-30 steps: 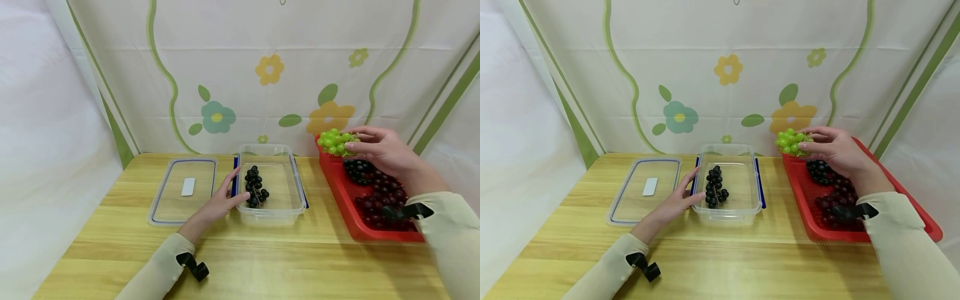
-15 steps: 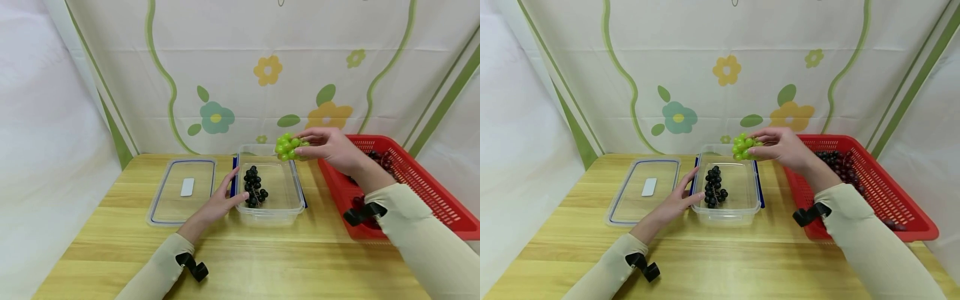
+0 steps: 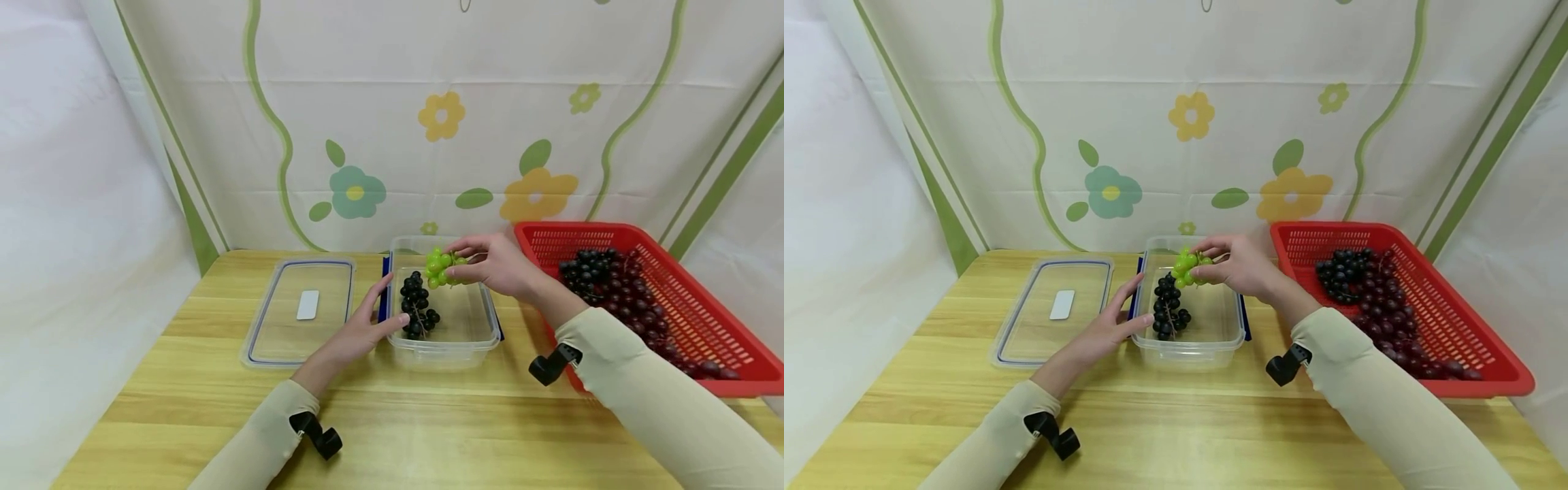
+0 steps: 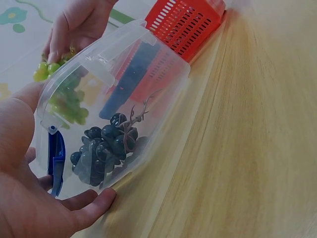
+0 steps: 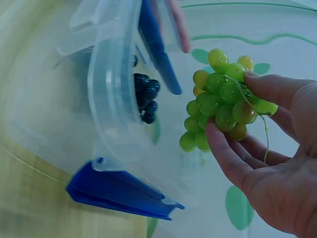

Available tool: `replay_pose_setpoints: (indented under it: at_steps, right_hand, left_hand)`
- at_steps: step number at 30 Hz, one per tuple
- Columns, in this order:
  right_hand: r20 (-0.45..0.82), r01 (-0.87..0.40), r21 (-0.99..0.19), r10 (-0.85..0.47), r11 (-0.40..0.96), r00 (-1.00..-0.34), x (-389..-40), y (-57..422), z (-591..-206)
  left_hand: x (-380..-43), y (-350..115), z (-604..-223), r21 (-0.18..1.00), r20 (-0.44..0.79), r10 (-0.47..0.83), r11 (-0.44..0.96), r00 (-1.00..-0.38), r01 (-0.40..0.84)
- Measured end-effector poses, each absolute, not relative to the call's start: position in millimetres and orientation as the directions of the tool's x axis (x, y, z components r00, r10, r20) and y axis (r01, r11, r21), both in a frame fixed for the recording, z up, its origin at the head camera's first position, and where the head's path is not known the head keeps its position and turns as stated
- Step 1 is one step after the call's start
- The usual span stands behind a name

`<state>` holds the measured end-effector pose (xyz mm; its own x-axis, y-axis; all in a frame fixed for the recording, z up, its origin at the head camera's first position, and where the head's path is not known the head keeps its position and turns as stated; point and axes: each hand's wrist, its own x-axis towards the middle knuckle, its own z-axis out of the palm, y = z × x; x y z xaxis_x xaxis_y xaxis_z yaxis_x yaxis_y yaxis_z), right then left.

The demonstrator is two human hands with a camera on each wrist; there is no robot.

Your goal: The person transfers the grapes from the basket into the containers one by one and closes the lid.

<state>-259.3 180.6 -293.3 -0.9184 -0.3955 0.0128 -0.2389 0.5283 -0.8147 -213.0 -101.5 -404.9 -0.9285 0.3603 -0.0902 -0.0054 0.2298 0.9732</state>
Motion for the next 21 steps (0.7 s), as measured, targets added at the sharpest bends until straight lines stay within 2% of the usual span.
replay_pose_setpoints:
  at_steps: [11,21]
  right_hand:
    - [0.016,-0.254,-0.804,-0.408,0.537,-0.913,-266,173,-316]
    - [0.025,-0.327,-0.686,-0.427,0.651,-0.904,-267,174,-326]
  left_hand:
    - [-213,-101,-406,0.974,-0.1,0.353,0.224,-0.93,-0.02]
    - [-213,-100,-405,0.972,-0.1,0.357,0.233,-0.929,-0.014]
